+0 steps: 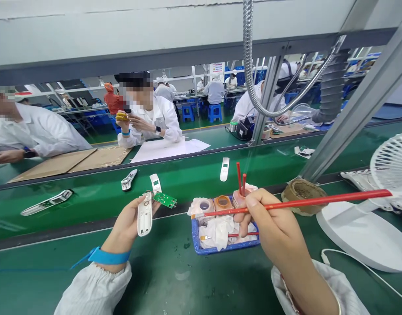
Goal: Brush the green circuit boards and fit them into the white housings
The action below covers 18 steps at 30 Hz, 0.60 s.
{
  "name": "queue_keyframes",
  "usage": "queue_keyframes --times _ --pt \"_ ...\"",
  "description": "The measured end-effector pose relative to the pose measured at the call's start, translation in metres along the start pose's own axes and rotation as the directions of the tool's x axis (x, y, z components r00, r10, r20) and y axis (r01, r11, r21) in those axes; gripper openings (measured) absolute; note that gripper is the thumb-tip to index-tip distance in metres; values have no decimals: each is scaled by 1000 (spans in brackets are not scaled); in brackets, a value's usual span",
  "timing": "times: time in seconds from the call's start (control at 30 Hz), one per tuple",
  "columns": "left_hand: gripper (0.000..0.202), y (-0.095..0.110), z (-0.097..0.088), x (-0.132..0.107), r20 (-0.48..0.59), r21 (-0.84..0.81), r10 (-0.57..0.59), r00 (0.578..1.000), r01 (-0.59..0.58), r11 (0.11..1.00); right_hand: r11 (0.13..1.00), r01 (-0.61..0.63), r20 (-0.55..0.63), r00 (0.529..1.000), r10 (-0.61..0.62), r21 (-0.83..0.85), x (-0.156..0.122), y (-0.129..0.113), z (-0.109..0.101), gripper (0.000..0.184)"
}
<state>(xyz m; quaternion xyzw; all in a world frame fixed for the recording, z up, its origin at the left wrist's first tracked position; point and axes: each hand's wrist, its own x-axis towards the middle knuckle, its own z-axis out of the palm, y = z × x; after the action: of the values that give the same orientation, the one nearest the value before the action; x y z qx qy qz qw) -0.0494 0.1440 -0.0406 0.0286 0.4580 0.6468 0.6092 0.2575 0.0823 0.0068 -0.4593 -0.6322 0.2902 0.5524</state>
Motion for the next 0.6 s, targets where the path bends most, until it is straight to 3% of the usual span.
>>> queue_keyframes --times 0.2,0.4,0.5,0.6 --pt "14 1 -12 34 -74 36 -80 994 83 996 978 -112 88 991 98 177 -3 -1 -5 27" --pt "13 -7 7 45 -37 8 -85 996 85 996 923 -208 137 976 172 323 3 -5 -5 28" --pt "14 -10 16 45 -15 -37 -59 998 59 998 790 -381 172 924 340 481 8 3 4 30" --pt "15 -7 18 42 -8 -70 -17 1000 17 997 584 -566 232 804 548 582 3 19 21 31"
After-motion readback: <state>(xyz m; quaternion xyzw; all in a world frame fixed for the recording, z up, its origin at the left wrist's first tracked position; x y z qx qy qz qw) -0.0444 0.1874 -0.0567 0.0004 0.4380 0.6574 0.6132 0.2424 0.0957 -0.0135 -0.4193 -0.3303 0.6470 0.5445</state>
